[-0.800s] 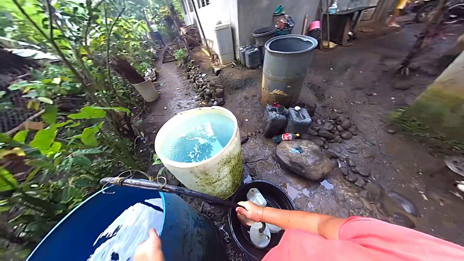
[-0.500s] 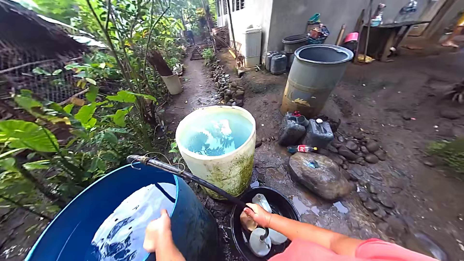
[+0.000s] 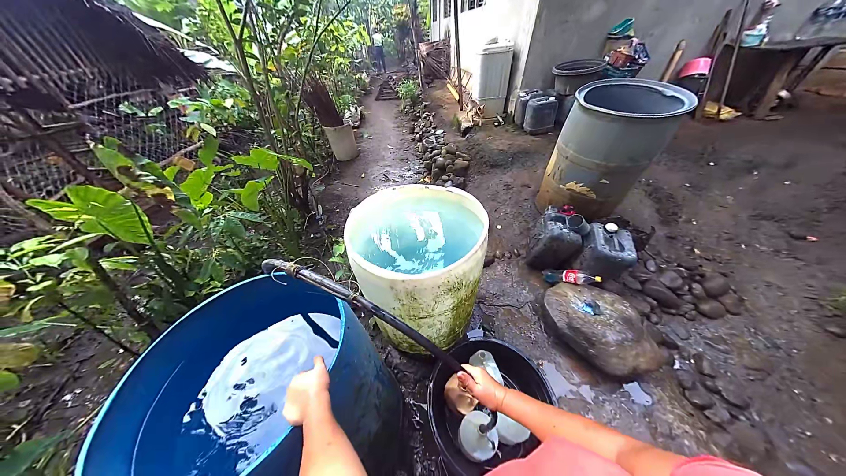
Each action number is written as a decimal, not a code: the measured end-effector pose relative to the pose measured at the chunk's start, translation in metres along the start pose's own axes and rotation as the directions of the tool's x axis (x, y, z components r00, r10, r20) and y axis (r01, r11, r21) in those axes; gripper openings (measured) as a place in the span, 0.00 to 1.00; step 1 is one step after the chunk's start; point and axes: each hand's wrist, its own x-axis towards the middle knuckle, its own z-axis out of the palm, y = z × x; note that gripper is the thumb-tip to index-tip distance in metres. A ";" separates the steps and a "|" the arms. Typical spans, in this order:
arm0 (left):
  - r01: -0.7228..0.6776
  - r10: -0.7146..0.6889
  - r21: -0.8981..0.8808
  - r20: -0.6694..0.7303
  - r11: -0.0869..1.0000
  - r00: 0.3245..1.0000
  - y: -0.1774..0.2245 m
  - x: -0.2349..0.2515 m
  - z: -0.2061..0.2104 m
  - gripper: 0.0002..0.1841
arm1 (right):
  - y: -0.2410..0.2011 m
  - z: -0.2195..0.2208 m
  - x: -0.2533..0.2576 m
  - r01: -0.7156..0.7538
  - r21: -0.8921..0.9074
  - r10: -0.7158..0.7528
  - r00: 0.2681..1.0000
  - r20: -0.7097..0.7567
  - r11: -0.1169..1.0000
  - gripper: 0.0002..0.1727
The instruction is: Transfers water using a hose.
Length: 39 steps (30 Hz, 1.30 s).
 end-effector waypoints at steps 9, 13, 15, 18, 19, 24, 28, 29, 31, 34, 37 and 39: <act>-0.002 0.002 0.012 0.012 1.000 1.000 0.001 -0.002 -0.003 0.39 | 0.015 0.008 0.004 0.005 0.030 -0.003 0.999 -0.043 1.000 0.43; -0.001 0.000 0.016 0.029 1.000 1.000 0.002 -0.003 -0.004 0.38 | 0.015 0.008 0.003 0.003 0.024 -0.002 1.000 -0.029 1.000 0.44; 0.001 -0.001 0.011 0.028 1.000 1.000 0.002 -0.004 -0.004 0.38 | 0.013 0.006 0.002 0.001 0.019 0.000 1.000 -0.024 1.000 0.43; 0.005 -0.006 0.011 0.029 1.000 1.000 0.002 -0.005 -0.004 0.38 | 0.012 0.005 0.001 -0.001 0.018 0.001 1.000 -0.024 1.000 0.42; 0.006 -0.006 0.015 0.029 1.000 1.000 0.002 -0.005 -0.004 0.38 | 0.013 0.005 0.001 0.003 0.014 -0.003 1.000 -0.026 1.000 0.43; -0.016 0.016 0.001 0.011 1.000 1.000 0.003 -0.004 -0.008 0.38 | 0.004 0.001 -0.001 -0.011 0.008 0.012 1.000 -0.009 1.000 0.41; -0.146 0.162 -0.162 0.088 0.976 0.983 -0.010 -0.009 -0.011 0.37 | -0.010 -0.006 -0.006 -0.048 0.002 0.048 0.998 0.047 0.999 0.38; -0.201 0.243 -0.242 0.158 0.949 0.957 -0.015 -0.008 -0.015 0.37 | -0.013 -0.008 -0.007 -0.057 0.006 0.056 0.997 0.057 0.998 0.37; -0.330 0.408 -0.262 0.347 0.907 0.844 -0.016 -0.010 -0.046 0.36 | -0.014 -0.010 -0.007 -0.056 0.012 0.055 0.997 0.058 0.998 0.37; -0.604 0.583 -0.105 0.436 0.790 0.686 0.003 -0.042 -0.145 0.31 | -0.006 -0.007 -0.006 -0.038 0.015 0.037 0.998 0.049 0.999 0.38; -0.767 0.804 -0.265 0.063 0.584 0.591 0.025 -0.115 -0.269 0.27 | -0.015 -0.009 -0.013 -0.038 0.012 0.037 0.997 0.066 0.999 0.37; -0.827 0.865 -0.401 -0.142 0.394 0.481 0.052 -0.163 -0.365 0.18 | -0.021 -0.011 -0.015 -0.033 0.016 0.032 0.997 0.069 0.999 0.35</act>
